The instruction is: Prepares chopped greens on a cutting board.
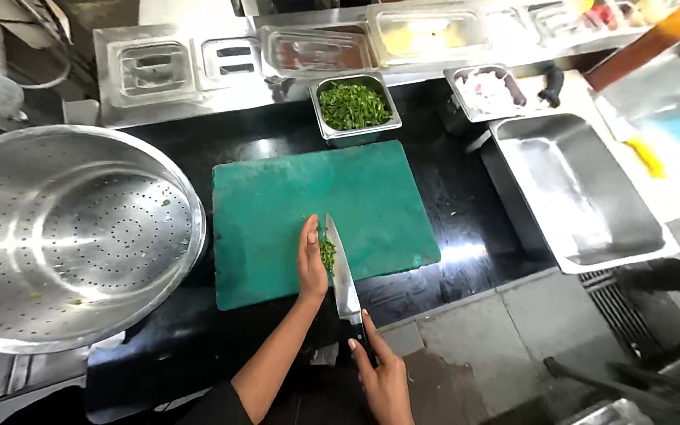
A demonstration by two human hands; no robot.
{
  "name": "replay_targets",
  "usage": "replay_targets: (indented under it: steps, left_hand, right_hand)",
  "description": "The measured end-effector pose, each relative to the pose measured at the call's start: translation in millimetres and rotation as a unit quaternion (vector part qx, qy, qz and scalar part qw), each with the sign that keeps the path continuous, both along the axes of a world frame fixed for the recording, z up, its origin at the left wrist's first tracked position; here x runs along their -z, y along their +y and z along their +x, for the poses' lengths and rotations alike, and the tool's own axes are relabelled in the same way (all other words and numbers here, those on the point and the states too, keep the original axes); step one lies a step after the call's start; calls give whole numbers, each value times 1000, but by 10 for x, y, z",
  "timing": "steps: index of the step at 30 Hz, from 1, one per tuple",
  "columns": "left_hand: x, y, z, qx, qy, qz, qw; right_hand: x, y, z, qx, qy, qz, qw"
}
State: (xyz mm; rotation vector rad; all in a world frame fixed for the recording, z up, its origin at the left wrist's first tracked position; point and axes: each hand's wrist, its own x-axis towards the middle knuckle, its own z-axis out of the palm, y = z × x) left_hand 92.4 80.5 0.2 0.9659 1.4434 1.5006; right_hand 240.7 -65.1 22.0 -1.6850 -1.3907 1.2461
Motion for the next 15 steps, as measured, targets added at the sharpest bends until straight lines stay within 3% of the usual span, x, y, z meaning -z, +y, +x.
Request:
replay_targets:
  steps: [4,8,15]
  left_hand:
    - [-45,71,-71,-8,-70,4,997]
    - [-269,245,-142,7,-141,8,990]
    - [-790,536,-200,26,-136,52,989]
  right_hand:
    - [19,-52,-331,49,103,-39,993]
    - [-125,43,-453,75,130,-26,988]
    - [-526,308,-553,69,140,37,987]
